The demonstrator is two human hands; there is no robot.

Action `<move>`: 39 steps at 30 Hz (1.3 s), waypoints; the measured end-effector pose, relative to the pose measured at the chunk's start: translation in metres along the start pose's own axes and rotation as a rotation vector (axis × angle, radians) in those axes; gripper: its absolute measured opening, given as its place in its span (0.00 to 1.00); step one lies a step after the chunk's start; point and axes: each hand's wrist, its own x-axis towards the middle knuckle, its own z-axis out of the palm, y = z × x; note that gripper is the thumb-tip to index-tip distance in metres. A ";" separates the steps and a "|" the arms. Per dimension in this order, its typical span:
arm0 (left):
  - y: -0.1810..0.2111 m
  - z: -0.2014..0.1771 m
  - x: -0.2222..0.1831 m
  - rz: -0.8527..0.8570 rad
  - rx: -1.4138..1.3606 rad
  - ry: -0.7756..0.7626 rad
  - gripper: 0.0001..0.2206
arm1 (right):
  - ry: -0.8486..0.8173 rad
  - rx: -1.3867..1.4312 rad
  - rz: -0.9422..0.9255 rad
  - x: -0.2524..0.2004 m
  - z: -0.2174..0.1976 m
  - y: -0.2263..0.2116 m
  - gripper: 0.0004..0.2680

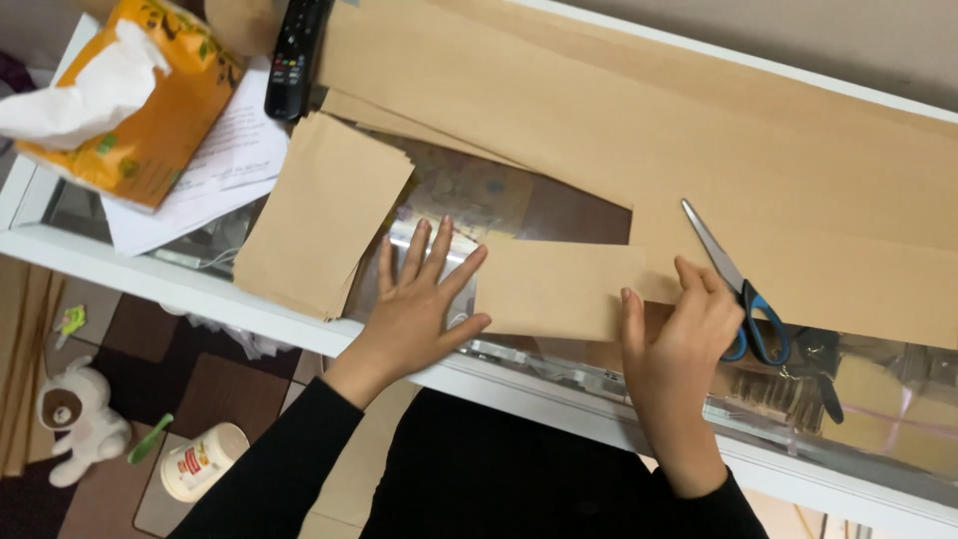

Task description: Folding and cutting brown paper strips to create small bags or wrappers for bakery items.

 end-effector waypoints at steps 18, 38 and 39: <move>-0.014 0.013 0.002 0.011 -0.148 0.063 0.42 | -0.509 0.489 -0.305 0.015 0.057 -0.098 0.04; -0.018 0.020 0.001 0.053 -0.221 0.146 0.48 | -0.515 0.450 -0.293 0.029 0.064 -0.100 0.05; -0.018 0.021 0.002 0.051 -0.221 0.147 0.48 | -0.516 0.451 -0.294 0.025 0.062 -0.098 0.05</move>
